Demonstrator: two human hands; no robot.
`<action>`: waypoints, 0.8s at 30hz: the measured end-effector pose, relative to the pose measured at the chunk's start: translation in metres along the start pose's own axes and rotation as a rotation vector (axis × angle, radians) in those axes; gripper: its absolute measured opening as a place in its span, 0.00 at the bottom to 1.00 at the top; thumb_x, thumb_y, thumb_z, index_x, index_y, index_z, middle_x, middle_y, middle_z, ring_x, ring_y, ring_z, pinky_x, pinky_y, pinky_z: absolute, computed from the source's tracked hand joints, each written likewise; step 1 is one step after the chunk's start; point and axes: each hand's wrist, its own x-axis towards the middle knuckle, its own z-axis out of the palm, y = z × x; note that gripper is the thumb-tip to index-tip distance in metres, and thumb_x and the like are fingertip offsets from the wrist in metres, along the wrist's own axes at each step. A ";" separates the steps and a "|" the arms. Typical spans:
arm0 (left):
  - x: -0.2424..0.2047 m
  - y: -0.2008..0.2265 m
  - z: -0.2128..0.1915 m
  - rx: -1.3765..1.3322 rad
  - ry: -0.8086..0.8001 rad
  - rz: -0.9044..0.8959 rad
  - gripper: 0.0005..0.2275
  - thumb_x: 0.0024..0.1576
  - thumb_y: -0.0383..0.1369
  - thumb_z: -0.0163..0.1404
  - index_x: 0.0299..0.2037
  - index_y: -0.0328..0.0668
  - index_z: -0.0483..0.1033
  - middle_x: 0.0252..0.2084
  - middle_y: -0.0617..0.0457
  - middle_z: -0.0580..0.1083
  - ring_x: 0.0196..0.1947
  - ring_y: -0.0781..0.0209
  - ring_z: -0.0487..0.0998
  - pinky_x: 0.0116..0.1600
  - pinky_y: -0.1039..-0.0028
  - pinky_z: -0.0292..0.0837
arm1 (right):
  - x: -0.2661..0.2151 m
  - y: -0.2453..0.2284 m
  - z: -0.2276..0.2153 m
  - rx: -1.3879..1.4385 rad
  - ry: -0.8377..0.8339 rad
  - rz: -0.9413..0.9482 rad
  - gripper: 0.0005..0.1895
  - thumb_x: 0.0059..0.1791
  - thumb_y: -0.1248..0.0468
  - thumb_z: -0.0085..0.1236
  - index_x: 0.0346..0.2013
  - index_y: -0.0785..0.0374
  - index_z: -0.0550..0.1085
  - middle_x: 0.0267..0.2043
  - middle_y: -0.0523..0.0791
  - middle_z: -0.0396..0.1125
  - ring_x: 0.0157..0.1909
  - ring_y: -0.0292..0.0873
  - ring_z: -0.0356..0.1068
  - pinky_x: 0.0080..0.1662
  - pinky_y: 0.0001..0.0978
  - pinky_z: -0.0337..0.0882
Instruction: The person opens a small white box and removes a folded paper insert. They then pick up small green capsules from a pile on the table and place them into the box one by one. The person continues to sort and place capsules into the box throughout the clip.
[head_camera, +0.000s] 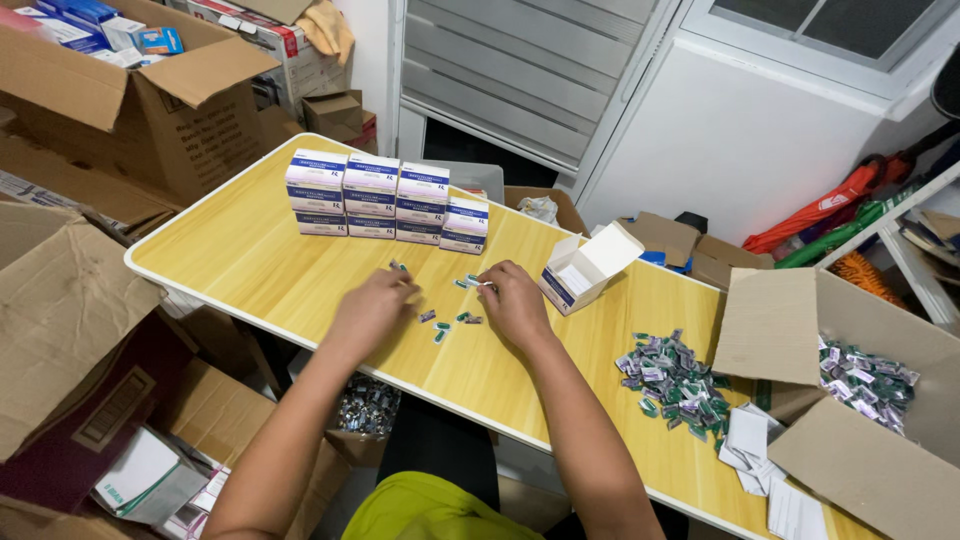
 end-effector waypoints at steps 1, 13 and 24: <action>0.001 0.007 0.004 -0.046 -0.052 0.009 0.08 0.51 0.33 0.57 0.39 0.47 0.84 0.44 0.55 0.77 0.47 0.56 0.78 0.45 0.62 0.77 | 0.000 0.000 0.001 -0.004 -0.001 -0.006 0.08 0.48 0.66 0.61 0.39 0.65 0.80 0.44 0.49 0.72 0.49 0.53 0.71 0.50 0.42 0.70; 0.005 0.015 0.024 -0.023 -0.182 0.015 0.04 0.51 0.32 0.56 0.31 0.46 0.83 0.36 0.55 0.79 0.40 0.52 0.81 0.42 0.60 0.77 | -0.002 -0.004 -0.004 0.011 -0.016 -0.002 0.07 0.48 0.66 0.60 0.38 0.66 0.80 0.44 0.49 0.72 0.50 0.53 0.71 0.52 0.42 0.70; -0.011 -0.003 -0.002 -0.123 -0.151 -0.178 0.07 0.53 0.35 0.58 0.37 0.45 0.85 0.39 0.50 0.81 0.39 0.50 0.82 0.44 0.61 0.77 | -0.003 -0.020 -0.021 -0.014 -0.061 0.009 0.07 0.48 0.68 0.59 0.38 0.67 0.79 0.44 0.49 0.72 0.52 0.53 0.70 0.53 0.43 0.69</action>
